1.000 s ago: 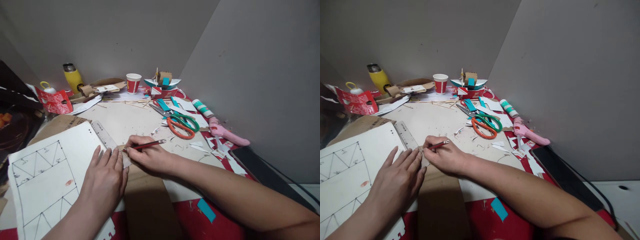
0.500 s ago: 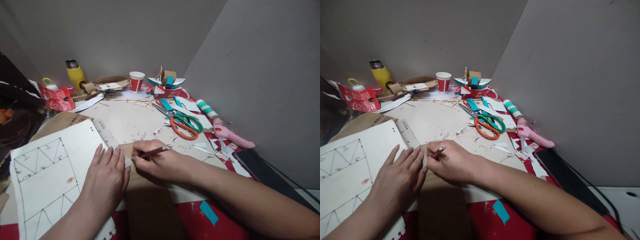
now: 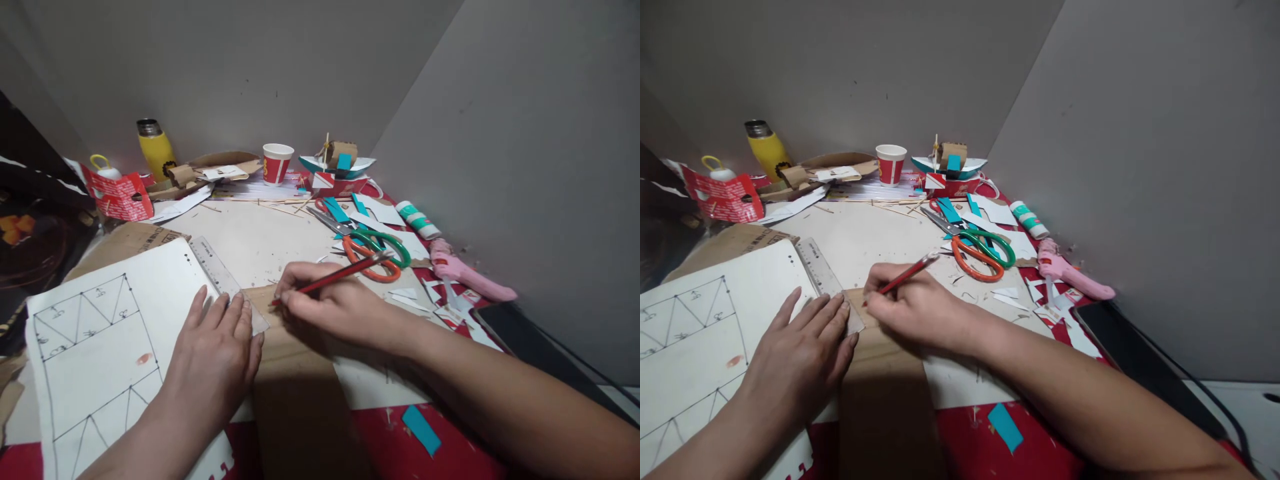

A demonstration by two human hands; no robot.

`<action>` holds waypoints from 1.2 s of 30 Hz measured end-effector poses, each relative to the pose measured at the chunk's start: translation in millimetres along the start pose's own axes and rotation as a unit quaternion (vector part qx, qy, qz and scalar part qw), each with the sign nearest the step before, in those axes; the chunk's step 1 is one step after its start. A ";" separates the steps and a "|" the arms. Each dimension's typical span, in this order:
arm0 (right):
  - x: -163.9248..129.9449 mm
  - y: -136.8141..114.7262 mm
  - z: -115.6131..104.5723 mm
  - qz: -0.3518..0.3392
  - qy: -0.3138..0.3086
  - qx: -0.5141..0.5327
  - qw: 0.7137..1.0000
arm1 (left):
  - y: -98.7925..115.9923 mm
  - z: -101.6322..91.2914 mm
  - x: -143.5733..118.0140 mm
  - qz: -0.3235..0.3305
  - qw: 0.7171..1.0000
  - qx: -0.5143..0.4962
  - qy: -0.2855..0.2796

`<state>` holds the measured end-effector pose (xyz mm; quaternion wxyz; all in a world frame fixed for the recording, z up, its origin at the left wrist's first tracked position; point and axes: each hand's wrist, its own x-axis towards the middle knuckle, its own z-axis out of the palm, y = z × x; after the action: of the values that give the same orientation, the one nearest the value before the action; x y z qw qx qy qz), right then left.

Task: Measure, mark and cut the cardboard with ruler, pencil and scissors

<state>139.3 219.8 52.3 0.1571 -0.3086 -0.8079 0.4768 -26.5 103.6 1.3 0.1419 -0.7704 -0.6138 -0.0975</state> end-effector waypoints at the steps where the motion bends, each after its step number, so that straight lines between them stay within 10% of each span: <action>1: 1.6 1.1 -0.9 0.020 0.018 0.048 0.998 | -2.4 -0.2 0.1 -0.003 1.000 -0.006 -0.002; 7: 15.2 24.3 1.7 0.028 0.076 0.173 0.982 | -23.1 0.5 1.3 -0.053 0.998 -0.011 -0.020; 13: 17.6 37.9 -4.8 -0.100 0.077 -0.115 0.985 | -31.0 -1.5 0.2 -0.086 0.992 -0.095 0.018; 18: 18.0 28.7 -5.7 -0.053 0.021 -0.250 0.967 | -30.7 -4.1 -1.2 -0.135 0.972 -0.180 0.063; 36: 15.3 28.4 1.3 -0.034 0.002 -0.210 0.977 | -19.2 -10.3 -2.7 -0.245 0.904 -0.343 -0.070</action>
<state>136.9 238.9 26.5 0.1065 -0.3075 -0.8999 0.2903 -45.5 101.7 12.0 -0.2029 -0.6014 -0.7202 -0.2800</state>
